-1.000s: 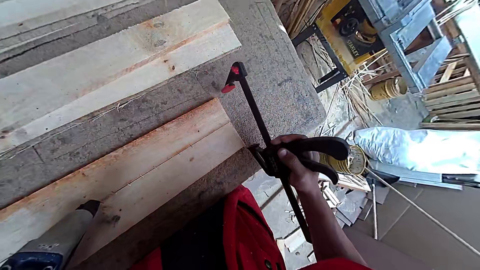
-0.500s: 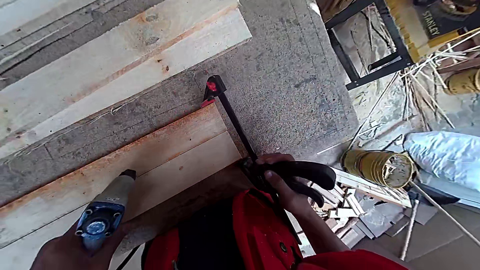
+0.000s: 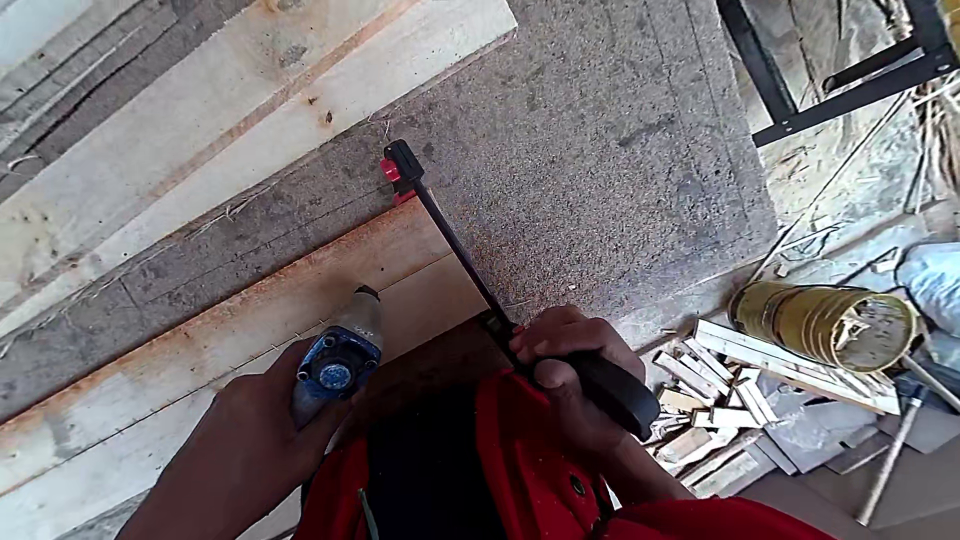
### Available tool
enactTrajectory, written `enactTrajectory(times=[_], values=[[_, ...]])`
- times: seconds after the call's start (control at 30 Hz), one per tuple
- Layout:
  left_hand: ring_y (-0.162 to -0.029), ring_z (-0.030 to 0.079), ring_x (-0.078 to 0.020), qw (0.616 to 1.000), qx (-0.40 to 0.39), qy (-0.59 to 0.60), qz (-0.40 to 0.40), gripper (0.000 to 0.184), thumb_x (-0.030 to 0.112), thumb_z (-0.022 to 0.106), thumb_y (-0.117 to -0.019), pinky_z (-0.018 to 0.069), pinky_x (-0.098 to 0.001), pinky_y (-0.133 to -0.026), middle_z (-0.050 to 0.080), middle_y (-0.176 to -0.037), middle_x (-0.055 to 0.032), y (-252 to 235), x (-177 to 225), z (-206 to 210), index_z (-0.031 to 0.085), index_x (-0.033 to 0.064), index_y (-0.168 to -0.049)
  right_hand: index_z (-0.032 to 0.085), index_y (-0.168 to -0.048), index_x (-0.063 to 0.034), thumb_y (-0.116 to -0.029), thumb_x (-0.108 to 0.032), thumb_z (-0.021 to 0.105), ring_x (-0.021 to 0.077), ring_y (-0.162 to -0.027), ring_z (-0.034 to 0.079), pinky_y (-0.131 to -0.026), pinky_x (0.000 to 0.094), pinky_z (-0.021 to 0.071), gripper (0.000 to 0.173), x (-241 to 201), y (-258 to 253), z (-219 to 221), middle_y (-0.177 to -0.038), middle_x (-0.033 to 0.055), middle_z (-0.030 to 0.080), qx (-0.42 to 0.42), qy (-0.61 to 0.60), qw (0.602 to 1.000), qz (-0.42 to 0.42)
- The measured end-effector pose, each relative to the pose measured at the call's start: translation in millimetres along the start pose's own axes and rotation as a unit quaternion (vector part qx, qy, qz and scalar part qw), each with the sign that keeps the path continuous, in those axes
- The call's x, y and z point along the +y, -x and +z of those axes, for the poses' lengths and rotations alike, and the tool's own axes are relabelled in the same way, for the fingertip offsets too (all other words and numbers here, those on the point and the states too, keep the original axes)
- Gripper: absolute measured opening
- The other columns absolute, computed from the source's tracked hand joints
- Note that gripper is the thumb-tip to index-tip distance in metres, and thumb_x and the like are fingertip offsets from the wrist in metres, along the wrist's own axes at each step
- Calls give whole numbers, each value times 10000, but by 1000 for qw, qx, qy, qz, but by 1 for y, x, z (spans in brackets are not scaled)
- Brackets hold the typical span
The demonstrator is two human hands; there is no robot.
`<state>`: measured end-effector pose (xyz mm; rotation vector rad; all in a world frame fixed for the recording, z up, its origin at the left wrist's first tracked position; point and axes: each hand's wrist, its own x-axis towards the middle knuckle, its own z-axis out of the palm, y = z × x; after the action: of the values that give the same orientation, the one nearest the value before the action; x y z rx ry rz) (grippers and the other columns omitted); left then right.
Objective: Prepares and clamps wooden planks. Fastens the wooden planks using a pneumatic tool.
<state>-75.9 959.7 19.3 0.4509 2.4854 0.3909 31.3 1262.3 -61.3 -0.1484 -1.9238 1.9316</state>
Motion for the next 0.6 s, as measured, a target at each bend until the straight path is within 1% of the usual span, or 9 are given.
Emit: enactTrajectory(times=[0.1, 0.13, 0.2, 0.23, 0.27, 0.33, 0.43, 0.5, 0.6], values=[[-592, 610, -15, 1000, 2, -10, 18, 508, 665, 594, -846, 516, -292, -487, 606, -701, 145, -9, 3, 0, 652, 254, -1139, 656, -956, -151, -943, -334, 744, 176, -812, 703, -717, 360, 634, 204, -5, -2, -1, -853, 4, 683, -24, 10, 999, 22], [-590, 608, -16, 1000, -1, -11, 19, 507, 666, 592, -847, 512, -292, -484, 603, -698, 144, -10, 4, 0, 652, 254, -1136, 675, -1002, -147, -893, -383, 791, 182, -843, 705, -750, 378, 626, 285, 0, 1, -7, -884, 9, 700, -41, 2, 999, 14], [-599, 615, -28, 1000, -12, -13, 21, 524, 683, 576, -857, 513, -300, -491, 606, -698, 133, -12, 4, -2, 655, 245, -1131, 678, -1145, -177, -791, -541, 821, 194, -971, 692, -884, 437, 577, 527, 6, 5, -22, -1006, 3, 724, -84, 18, 996, -34], [-603, 617, -28, 999, -16, -15, 27, 538, 699, 560, -866, 512, -298, -492, 606, -698, 132, -13, 4, -2, 656, 242, -1133, 679, -1185, -182, -768, -584, 813, 205, -1015, 692, -924, 465, 568, 594, 5, 4, -26, -1052, 4, 723, -93, 30, 993, -68], [-607, 619, -24, 999, -18, -17, 35, 544, 703, 549, -875, 513, -292, -493, 609, -702, 135, -15, 5, -3, 657, 243, -1143, 682, -1177, -181, -765, -599, 805, 206, -1019, 692, -932, 474, 566, 599, 2, 1, -28, -1051, 0, 719, -93, 40, 990, -95], [-611, 622, -23, 998, -23, -18, 54, 522, 665, 549, -889, 518, -286, -498, 615, -705, 135, -19, 9, -4, 655, 238, -1170, 680, -1060, -171, -832, -560, 763, 168, -941, 689, -895, 433, 568, 459, -4, -6, -20, -951, -21, 694, -82, 56, 987, -123], [-615, 620, -8, 994, -34, -14, 100, 436, 565, 561, -906, 521, -277, -500, 621, -719, 143, -32, 22, -6, 653, 243, -1185, 683, -889, -134, -913, -469, 722, 134, -764, 665, -743, 335, 545, 337, -5, -20, -2, -766, -16, 657, -53, 69, 986, -145], [-625, 624, -9, 992, -49, -13, 119, 420, 512, 574, -901, 524, -279, -506, 629, -728, 141, -41, 31, -9, 656, 237, -1208, 672, -852, -118, -941, -440, 700, 136, -724, 660, -679, 306, 536, 335, -3, -23, 0, -729, -3, 648, -46, 67, 987, -141], [-617, 617, -1, 989, -67, -3, 135, 363, 468, 583, -904, 516, -272, -495, 625, -719, 143, -54, 39, -13, 662, 243, -1178, 672, -846, -118, -957, -432, 684, 140, -719, 668, -650, 295, 534, 333, -1, -25, -3, -731, 1, 658, -29, 57, 990, -123]])
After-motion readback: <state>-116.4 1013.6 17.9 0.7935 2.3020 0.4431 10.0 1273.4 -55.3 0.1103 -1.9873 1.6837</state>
